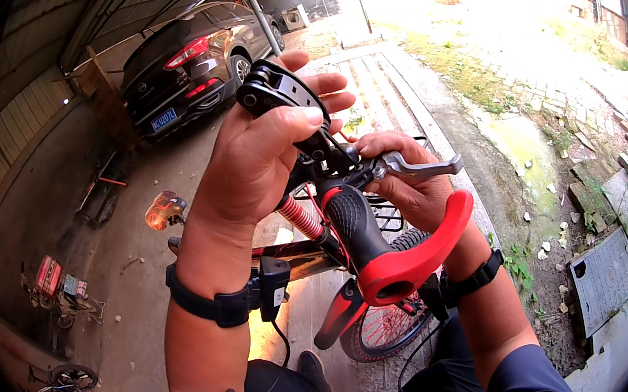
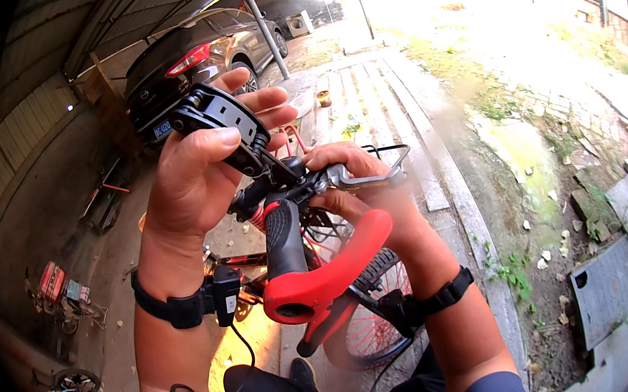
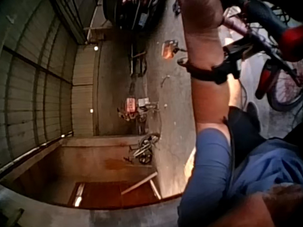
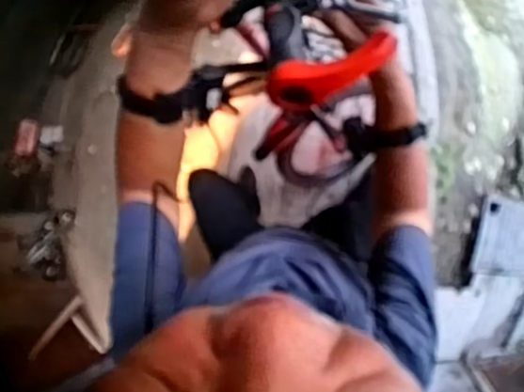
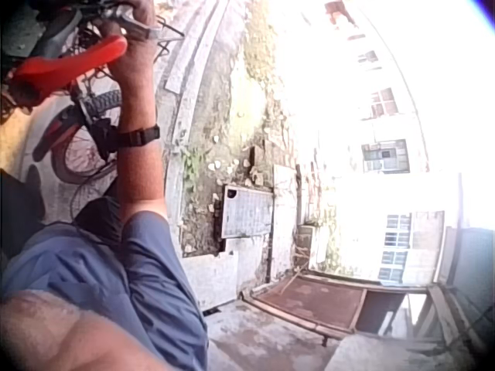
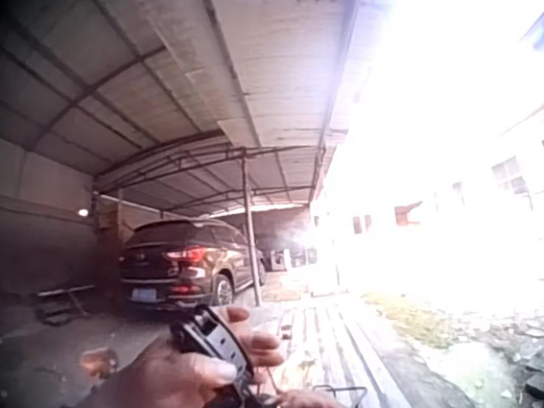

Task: The person removes a black component from the bicycle handlebar, then reattaches it and secures it with a screwdriver. The person then removes a red handlebar grip, inspects it, and reattaches it.

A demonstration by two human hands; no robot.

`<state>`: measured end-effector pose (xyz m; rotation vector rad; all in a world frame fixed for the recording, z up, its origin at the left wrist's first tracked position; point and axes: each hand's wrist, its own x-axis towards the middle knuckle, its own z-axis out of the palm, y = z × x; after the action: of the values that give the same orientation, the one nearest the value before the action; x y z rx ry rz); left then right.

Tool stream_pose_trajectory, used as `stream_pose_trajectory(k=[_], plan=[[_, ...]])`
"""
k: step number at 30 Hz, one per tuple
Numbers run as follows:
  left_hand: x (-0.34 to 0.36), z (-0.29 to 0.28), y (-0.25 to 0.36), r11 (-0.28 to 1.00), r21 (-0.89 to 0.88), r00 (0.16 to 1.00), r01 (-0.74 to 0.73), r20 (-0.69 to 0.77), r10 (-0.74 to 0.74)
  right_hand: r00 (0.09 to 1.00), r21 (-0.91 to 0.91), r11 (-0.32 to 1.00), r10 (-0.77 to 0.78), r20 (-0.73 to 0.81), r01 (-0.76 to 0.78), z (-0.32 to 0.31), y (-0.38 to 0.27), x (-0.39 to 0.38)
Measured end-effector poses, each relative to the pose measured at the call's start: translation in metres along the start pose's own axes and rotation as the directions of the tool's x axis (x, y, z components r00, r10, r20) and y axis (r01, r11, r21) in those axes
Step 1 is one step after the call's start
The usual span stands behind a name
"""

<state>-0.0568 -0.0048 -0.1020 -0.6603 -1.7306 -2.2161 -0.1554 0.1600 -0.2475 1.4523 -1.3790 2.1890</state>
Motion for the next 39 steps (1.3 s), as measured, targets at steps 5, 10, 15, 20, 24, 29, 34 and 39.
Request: stream_pose_trajectory(k=[5,10,15,20,24,29,34,39], plan=[[0.004,0.003,-0.004,0.913,0.407,0.996,-0.012,-0.073,0.046,1.000,0.017,1.000,-0.011,0.013,0.011,0.001,-0.002,0.001],[0.003,-0.002,0.001,0.979,0.202,1.000,0.014,-0.018,-0.011,0.999,-0.003,1.000,-0.028,0.018,0.028,0.000,-0.002,0.002],[0.006,-0.002,-0.006,0.941,0.322,0.992,-0.105,-0.029,0.120,1.000,-0.010,1.000,-0.024,0.019,0.024,0.000,-0.002,0.002],[0.016,-0.002,-0.017,0.952,0.284,0.991,-0.117,-0.024,0.129,0.999,0.004,0.999,-0.033,0.022,0.033,0.000,-0.002,0.002],[0.017,0.002,-0.015,0.982,0.172,0.993,-0.071,-0.079,0.085,1.000,0.001,1.000,-0.005,0.004,0.005,0.000,-0.002,0.001],[0.020,0.008,0.002,0.954,0.225,0.976,-0.198,-0.046,0.213,0.999,-0.023,0.999,-0.039,0.022,0.040,-0.001,0.000,0.002],[0.017,0.002,0.020,0.907,0.387,0.972,-0.169,-0.088,0.218,1.000,-0.018,1.000,-0.009,0.024,0.010,-0.001,-0.001,0.002],[0.003,-0.013,0.023,0.936,0.350,0.965,-0.025,-0.237,0.114,0.996,-0.122,0.989,-0.072,0.054,0.078,-0.004,-0.004,0.004]])
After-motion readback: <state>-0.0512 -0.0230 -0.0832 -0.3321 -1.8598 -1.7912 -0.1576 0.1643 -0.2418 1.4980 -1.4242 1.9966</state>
